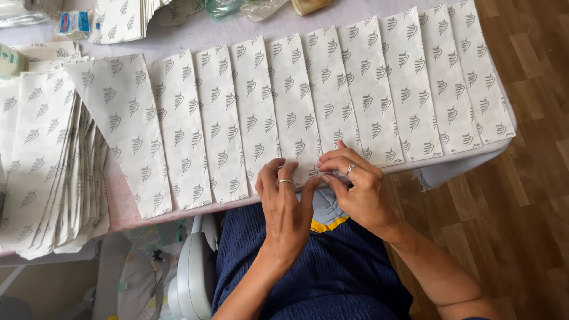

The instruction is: Laying out paper strips in a fan pattern, applying glue to the edges, and folding them into stacks.

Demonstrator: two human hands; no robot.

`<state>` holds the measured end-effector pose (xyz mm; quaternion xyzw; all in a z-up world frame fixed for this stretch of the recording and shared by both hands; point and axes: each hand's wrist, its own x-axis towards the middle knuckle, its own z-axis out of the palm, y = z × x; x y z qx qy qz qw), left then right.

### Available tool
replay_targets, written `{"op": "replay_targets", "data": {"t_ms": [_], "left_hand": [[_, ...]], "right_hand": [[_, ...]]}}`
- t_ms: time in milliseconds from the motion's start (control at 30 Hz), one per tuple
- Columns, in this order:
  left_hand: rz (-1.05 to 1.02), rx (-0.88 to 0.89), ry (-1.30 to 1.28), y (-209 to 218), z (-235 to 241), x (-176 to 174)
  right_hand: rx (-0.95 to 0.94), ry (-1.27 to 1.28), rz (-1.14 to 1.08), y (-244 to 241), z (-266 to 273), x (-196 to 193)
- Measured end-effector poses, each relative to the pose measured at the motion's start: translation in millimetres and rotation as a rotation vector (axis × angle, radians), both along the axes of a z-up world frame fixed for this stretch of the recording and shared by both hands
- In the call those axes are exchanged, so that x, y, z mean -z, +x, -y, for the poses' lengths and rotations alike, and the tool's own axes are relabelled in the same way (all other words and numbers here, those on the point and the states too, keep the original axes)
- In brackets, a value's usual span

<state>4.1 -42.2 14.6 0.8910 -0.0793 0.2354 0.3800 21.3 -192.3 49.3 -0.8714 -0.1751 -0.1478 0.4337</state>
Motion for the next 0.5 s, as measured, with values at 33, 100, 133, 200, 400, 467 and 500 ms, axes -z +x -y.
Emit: {"op": "replay_targets", "data": {"t_ms": [33,100,133,200,400,467,500], "left_hand": [[-0.003,-0.004,0.000,-2,0,5],[-0.018,0.004,-0.070,-3,-3,13],[-0.018,0.001,-0.068,-3,-4,11],[-0.029,0.030,-0.098,-5,-6,8],[0.169,0.102,-0.178,-16,-14,19],[0.185,0.103,-0.159,-21,-36,8],[0.200,0.106,-0.143,-23,-47,3]], "right_hand": [[-0.004,0.000,-0.003,-2,1,-1],[0.010,-0.019,0.011,-1,0,-4],[0.007,-0.017,0.012,-1,1,-3],[0.007,-0.037,0.019,-1,3,0],[0.019,-0.088,0.166,-4,-10,-1],[-0.067,-0.054,0.210,-5,-23,-3],[-0.150,-0.024,0.253,-5,-29,-4]]}}
